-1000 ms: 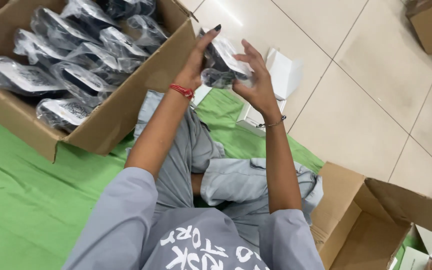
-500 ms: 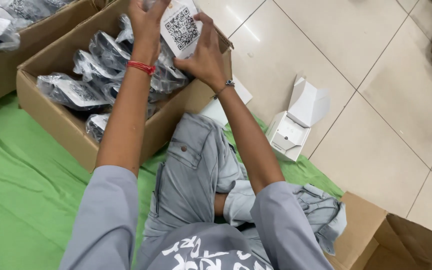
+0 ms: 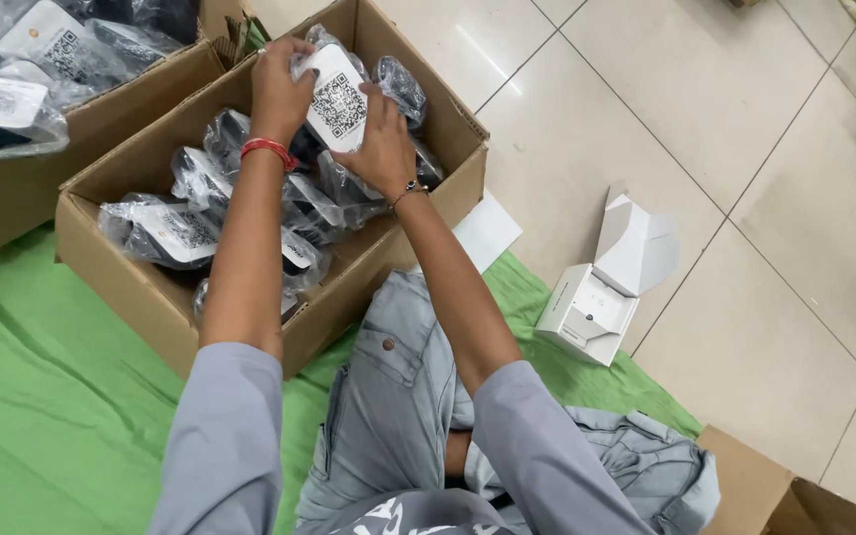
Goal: The person packs small white boxes into larger shipping boxes and applies QR code labels.
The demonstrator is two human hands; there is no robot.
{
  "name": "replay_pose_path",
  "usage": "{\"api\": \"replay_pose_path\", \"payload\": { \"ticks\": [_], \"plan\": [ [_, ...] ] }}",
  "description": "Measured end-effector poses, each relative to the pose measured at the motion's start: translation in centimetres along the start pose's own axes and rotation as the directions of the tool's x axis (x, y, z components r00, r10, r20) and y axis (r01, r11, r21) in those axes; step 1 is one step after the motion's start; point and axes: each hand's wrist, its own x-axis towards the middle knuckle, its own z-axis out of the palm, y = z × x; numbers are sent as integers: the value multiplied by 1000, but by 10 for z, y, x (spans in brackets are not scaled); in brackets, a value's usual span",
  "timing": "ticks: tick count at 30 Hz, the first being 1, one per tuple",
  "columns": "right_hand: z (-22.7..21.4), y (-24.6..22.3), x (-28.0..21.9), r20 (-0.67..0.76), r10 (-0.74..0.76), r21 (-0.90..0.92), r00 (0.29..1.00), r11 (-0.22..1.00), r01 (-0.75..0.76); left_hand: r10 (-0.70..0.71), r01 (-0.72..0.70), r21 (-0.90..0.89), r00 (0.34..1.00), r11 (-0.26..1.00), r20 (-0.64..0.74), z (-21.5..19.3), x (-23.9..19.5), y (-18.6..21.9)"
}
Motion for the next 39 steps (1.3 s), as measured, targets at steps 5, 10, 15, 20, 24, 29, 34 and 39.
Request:
{"api": "replay_pose_path", "payload": {
  "ticks": [5, 10, 15, 20, 24, 29, 34, 39],
  "plan": [
    [0, -2, 8, 30, 10, -172, 999, 985, -5, -62, 43, 352, 997, 935, 42, -2, -11, 18],
    [5, 18, 10, 108, -65, -317, 992, 943, 97, 26, -33, 388, 999, 921, 23, -2, -22, 15],
    [21, 41, 16, 257, -82, -179, 963, 975, 131, 41, -43, 400, 999, 915, 15, -8, -26, 21],
    [57, 55, 0, 205, -118, -407, 972, 893, 194, 183, -211, 707, 976, 675, 117, 6, -40, -10],
    [21, 15, 7, 265, 30, -465, 964, 880, 101, 5, -82, 673, 993, 735, 116, 27, -39, -37],
    [21, 33, 39, 453, 263, -379, 852, 922, -83, -218, 61, 586, 955, 808, 200, 9, -14, -34],
    [17, 42, 49, 499, 287, -464, 818, 885, -27, -283, 186, 313, 910, 931, 301, -29, -17, -14],
    [-12, 14, 43, 620, 310, -526, 721, 846, 88, -154, 117, 132, 934, 984, 323, -30, -25, -14]
  ]
}}
